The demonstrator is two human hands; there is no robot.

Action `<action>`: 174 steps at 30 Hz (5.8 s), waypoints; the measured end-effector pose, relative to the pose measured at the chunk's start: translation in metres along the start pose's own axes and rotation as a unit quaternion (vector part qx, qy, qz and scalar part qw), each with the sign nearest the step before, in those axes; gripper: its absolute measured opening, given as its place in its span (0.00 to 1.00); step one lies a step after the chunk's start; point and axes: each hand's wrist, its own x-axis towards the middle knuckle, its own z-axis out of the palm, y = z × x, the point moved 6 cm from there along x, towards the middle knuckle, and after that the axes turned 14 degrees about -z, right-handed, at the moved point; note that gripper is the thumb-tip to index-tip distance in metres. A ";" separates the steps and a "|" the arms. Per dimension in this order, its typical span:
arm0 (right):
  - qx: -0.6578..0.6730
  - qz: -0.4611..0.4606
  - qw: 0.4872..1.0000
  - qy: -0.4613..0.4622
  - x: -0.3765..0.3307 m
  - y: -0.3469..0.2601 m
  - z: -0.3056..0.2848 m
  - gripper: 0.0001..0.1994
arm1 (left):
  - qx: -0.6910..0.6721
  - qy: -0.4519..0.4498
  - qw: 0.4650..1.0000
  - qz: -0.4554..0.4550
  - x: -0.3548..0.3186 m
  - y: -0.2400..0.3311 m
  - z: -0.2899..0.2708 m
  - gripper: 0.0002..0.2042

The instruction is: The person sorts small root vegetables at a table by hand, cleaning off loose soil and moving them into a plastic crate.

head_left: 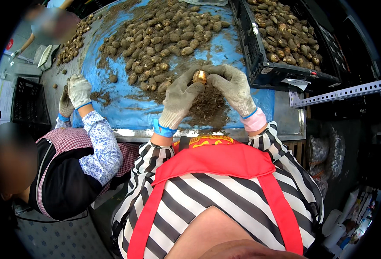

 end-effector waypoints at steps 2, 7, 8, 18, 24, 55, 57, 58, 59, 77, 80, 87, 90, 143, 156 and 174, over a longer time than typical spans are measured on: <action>0.009 -0.015 0.999 0.037 -0.003 -0.003 -0.001 0.12 | -0.021 -0.026 0.999 0.005 -0.004 0.009 0.004 0.25; -0.317 -0.043 0.947 -0.026 0.001 0.008 -0.005 0.10 | -0.041 -0.091 0.995 0.022 -0.024 0.042 0.011 0.26; -0.276 -0.032 0.960 -0.031 0.001 0.011 -0.007 0.11 | -0.042 -0.081 0.995 0.035 -0.024 0.040 0.011 0.27; 0.045 -0.041 0.996 -0.067 -0.002 -0.021 -0.007 0.13 | 0.011 -0.003 0.998 0.054 -0.015 0.022 0.007 0.32; -0.063 0.004 0.998 0.011 -0.001 -0.006 -0.008 0.10 | -0.164 -0.015 0.984 -0.070 -0.010 -0.010 0.011 0.29; -0.058 -0.098 0.993 0.023 0.014 0.012 -0.016 0.10 | -0.153 -0.169 0.966 -0.119 -0.011 -0.010 0.020 0.30; 0.065 -0.069 0.995 0.027 0.011 0.014 -0.024 0.11 | 0.032 -0.084 0.995 -0.037 -0.008 0.003 0.009 0.34; 0.033 -0.099 0.994 -0.017 0.011 0.006 -0.020 0.11 | 0.126 -0.039 0.991 0.003 -0.009 0.010 0.004 0.36; 0.001 -0.128 0.990 -0.058 0.011 -0.006 -0.016 0.11 | 0.126 -0.034 0.991 0.013 -0.011 0.015 0.003 0.37; -0.315 -0.026 0.934 -0.165 0.023 0.030 -0.002 0.14 | 0.090 -0.034 0.995 0.026 -0.010 0.007 0.001 0.43; -0.054 -0.019 0.996 -0.071 0.013 0.033 -0.011 0.15 | 0.047 -0.057 0.996 0.042 -0.009 0.013 -0.001 0.44; 0.095 -0.008 0.994 -0.050 -0.010 0.012 0.010 0.15 | -0.003 -0.101 0.995 0.022 -0.005 0.011 0.014 0.47; 0.085 0.028 0.996 -0.002 -0.006 0.023 0.003 0.12 | -0.183 -0.180 0.966 -0.012 -0.008 0.003 0.029 0.45; 0.051 0.010 0.998 0.045 0.009 0.030 -0.001 0.12 | -0.610 -0.424 0.665 -0.082 0.001 -0.035 0.050 0.26; -0.265 -0.212 0.941 -0.020 0.004 0.010 0.003 0.07 | -0.393 -0.347 0.817 -0.240 0.003 -0.059 0.045 0.22; 0.043 -0.049 0.993 -0.094 -0.003 0.024 0.011 0.13 | -0.505 -0.384 0.746 -0.203 -0.002 -0.067 0.051 0.31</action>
